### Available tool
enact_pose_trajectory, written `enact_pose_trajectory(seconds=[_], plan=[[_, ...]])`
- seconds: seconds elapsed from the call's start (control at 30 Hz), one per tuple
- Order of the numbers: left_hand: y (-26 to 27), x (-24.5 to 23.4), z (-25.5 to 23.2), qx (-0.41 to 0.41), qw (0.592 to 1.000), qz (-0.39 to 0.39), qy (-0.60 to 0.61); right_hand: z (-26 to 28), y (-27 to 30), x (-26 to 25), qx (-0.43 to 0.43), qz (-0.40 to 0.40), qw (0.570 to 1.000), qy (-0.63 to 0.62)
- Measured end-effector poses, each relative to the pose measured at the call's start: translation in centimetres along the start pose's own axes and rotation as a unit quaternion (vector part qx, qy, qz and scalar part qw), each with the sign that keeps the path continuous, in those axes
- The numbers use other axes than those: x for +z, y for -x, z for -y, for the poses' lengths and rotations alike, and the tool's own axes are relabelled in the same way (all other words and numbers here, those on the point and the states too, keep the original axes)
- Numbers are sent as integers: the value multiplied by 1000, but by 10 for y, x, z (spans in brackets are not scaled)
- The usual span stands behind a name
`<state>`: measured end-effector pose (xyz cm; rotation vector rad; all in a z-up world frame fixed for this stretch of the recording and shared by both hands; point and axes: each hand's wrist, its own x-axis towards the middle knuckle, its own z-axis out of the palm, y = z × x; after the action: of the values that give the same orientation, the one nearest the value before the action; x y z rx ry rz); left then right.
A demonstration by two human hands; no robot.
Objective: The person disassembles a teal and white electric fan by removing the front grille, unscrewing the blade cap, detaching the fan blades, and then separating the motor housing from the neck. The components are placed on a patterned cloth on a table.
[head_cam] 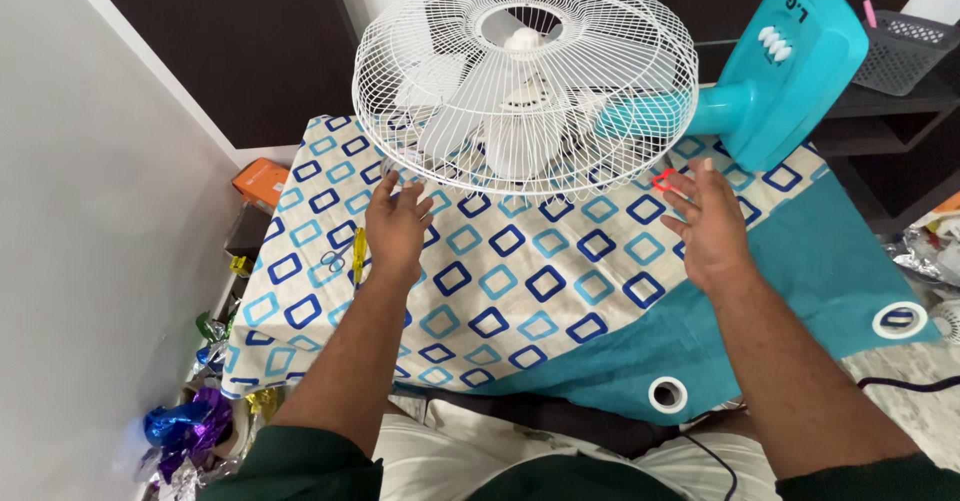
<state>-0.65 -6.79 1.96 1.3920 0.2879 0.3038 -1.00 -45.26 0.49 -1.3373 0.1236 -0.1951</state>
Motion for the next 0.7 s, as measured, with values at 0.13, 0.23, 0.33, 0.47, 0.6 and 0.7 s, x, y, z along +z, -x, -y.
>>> enact_pose_trajectory(seconds=[0.13, 0.23, 0.33, 0.47, 0.6, 0.7], plan=[[-9, -1, -7, -17, 997, -8, 76, 4, -5, 8, -30, -17, 999, 2], [-19, -5, -15, 7, 995, -10, 99, 9, -9, 16, -69, -14, 997, 21], [-29, -8, -21, 20, 993, -11, 120, 11, -16, 22, -107, 5, 994, 29], [-37, -10, -29, 31, 991, -10, 130, 10, -27, 26, -137, 0, 991, 2], [-43, -13, -38, 45, 991, -5, 127, 10, -37, 24, -152, -26, 988, 9], [-45, -14, -44, 38, 991, -4, 127, 12, -42, 23, -173, -28, 984, -15]])
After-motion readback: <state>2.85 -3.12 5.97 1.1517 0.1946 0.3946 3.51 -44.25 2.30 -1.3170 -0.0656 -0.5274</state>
